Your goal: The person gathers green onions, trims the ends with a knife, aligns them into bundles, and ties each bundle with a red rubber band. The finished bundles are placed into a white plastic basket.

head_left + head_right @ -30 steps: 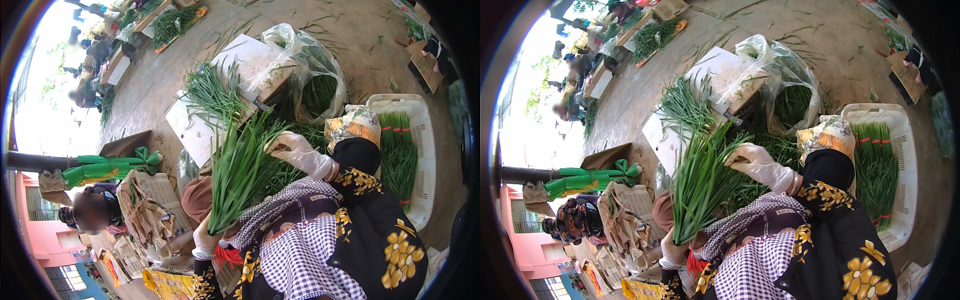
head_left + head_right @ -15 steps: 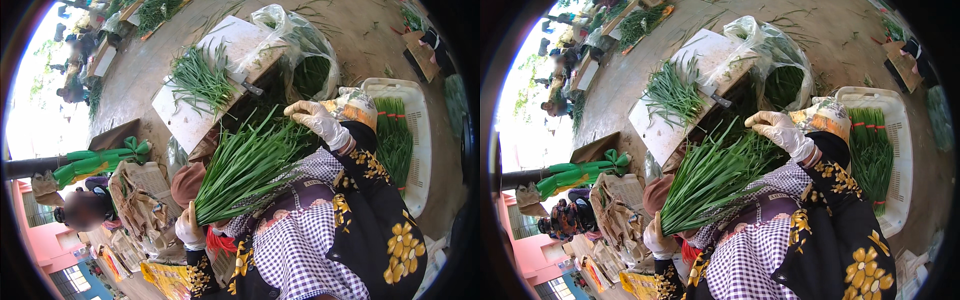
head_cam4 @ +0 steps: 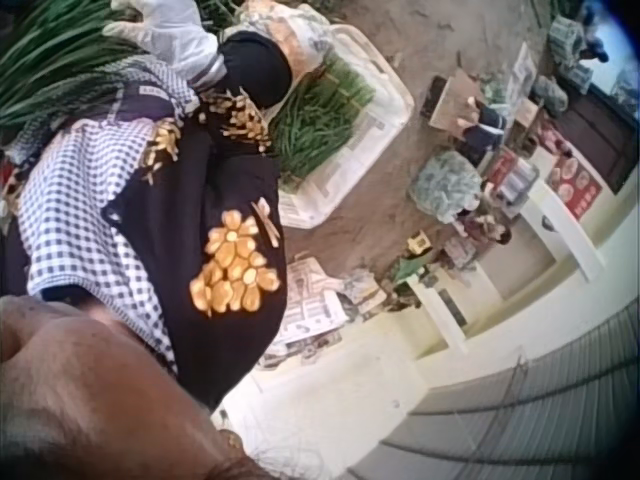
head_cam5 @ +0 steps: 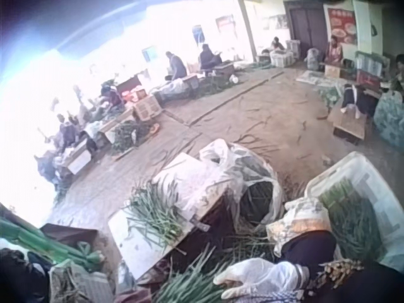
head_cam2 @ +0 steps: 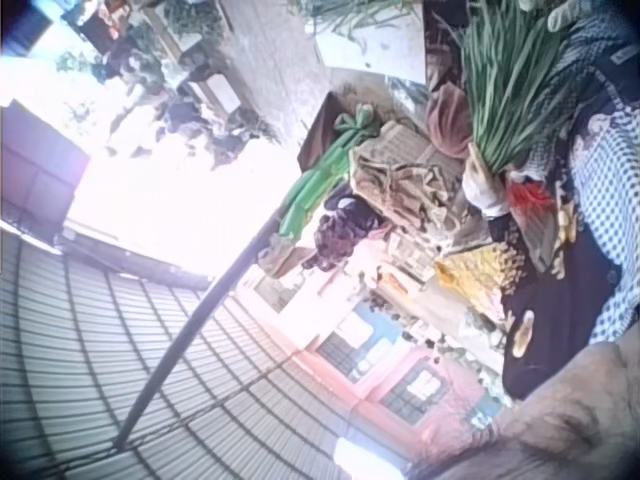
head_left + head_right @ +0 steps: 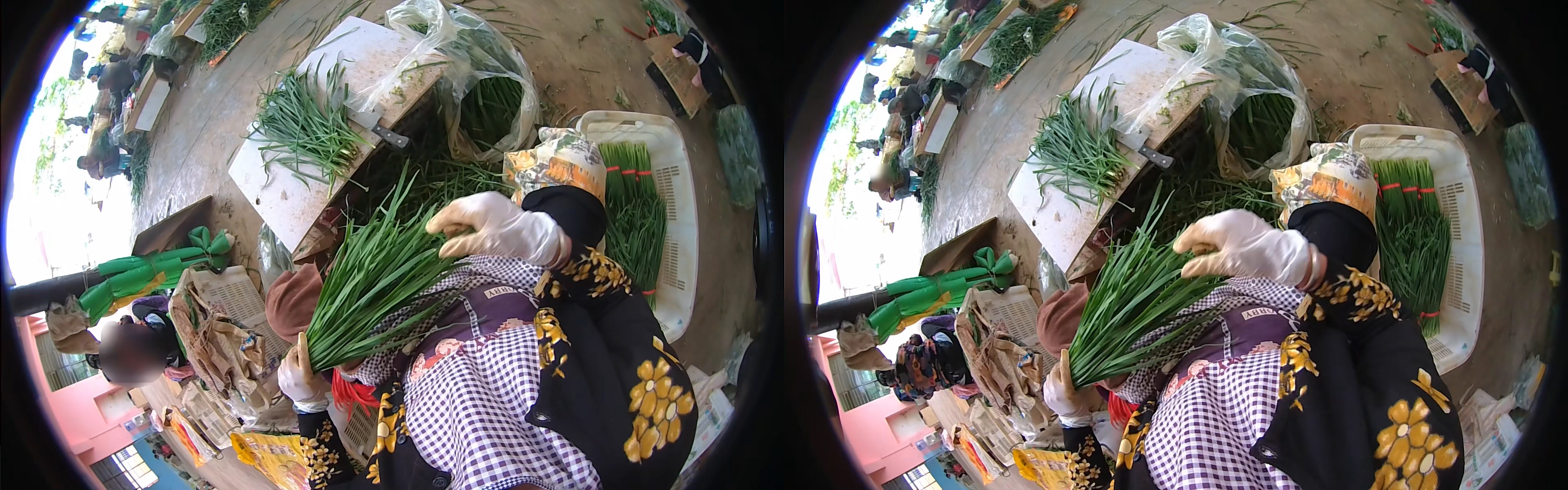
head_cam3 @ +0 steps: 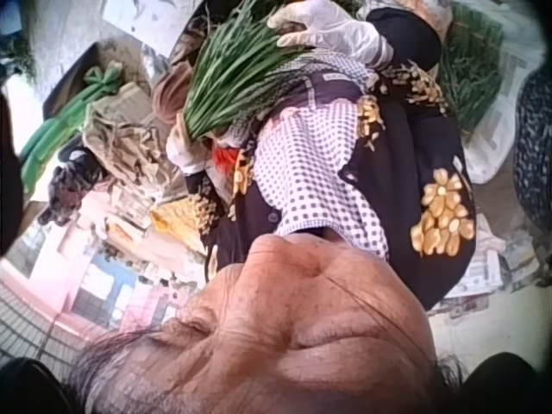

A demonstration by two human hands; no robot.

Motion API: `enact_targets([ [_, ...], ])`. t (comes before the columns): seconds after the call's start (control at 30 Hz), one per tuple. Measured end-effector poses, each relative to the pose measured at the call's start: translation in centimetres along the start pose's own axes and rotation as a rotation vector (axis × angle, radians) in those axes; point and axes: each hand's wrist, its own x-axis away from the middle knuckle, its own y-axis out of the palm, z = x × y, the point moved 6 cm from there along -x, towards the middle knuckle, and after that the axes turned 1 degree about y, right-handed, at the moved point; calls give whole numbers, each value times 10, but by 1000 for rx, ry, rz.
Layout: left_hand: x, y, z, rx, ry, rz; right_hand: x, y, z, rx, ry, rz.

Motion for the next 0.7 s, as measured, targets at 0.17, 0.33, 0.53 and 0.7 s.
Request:
enact_targets([
  [0.17, -4, -2, 2, -33, 4, 9, -14, 33, 5, 136, -230, 58],
  [0.33, 0, 1, 0, -69, 26, -37, -11, 37, 22, -653, -63, 185],
  [0.53, 7, 6, -6, -55, 9, -4, -15, -16, 28, -302, -177, 360],
  [0.7, 6, 3, -7, -14, -7, 14, -4, -18, 11, 158, -259, 164],
])
